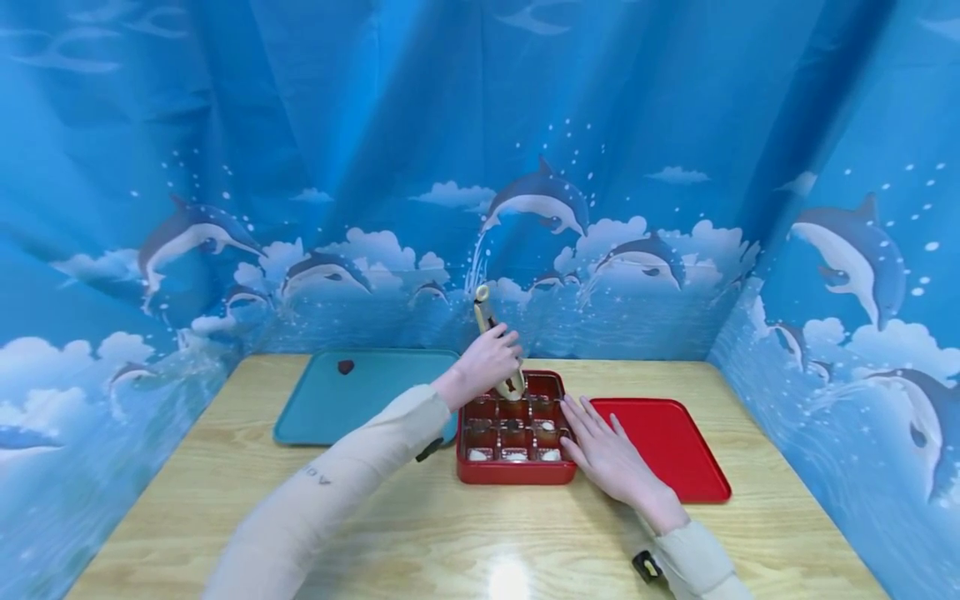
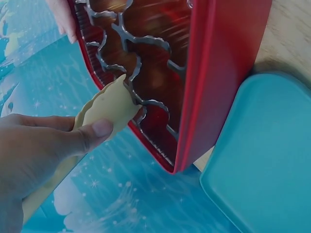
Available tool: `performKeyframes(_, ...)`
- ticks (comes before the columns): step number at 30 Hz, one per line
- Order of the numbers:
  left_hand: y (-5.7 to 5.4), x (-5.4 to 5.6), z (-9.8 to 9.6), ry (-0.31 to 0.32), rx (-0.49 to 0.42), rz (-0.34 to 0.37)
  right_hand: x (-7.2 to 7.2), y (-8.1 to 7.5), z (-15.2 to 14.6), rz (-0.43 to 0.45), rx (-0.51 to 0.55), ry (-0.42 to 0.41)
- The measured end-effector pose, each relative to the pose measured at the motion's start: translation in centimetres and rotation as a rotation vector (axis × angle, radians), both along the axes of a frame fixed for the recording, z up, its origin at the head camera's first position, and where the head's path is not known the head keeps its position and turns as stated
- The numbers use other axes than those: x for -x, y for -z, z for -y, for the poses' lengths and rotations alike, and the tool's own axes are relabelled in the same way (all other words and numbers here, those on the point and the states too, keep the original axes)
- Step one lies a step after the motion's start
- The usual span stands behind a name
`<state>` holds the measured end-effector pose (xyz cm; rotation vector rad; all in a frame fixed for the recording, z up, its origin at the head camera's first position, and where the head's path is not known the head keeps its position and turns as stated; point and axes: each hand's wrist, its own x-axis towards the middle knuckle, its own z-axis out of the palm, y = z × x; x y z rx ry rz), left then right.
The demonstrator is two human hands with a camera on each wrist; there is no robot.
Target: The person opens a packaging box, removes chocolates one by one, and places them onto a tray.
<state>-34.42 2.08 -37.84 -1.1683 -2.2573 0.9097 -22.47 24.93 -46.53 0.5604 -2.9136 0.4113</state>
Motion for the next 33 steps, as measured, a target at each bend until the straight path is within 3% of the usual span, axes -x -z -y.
performKeyframes(8, -0.6, -0.2, 1.7, -0.007, -0.127, 0.002, -0.2, -0.3, 0.1, -0.016, 0.007, -0.007)
performKeyframes(21, 1.1, -0.7, 5.3, -0.048, -0.458, 0.104, 0.2, 0.3, -0.1, -0.028, 0.014, -0.023)
performKeyframes(33, 2.1, -1.5, 6.7, -0.108, -0.605, 0.184, -0.2, -0.2, 0.2, -0.007, 0.014, -0.008)
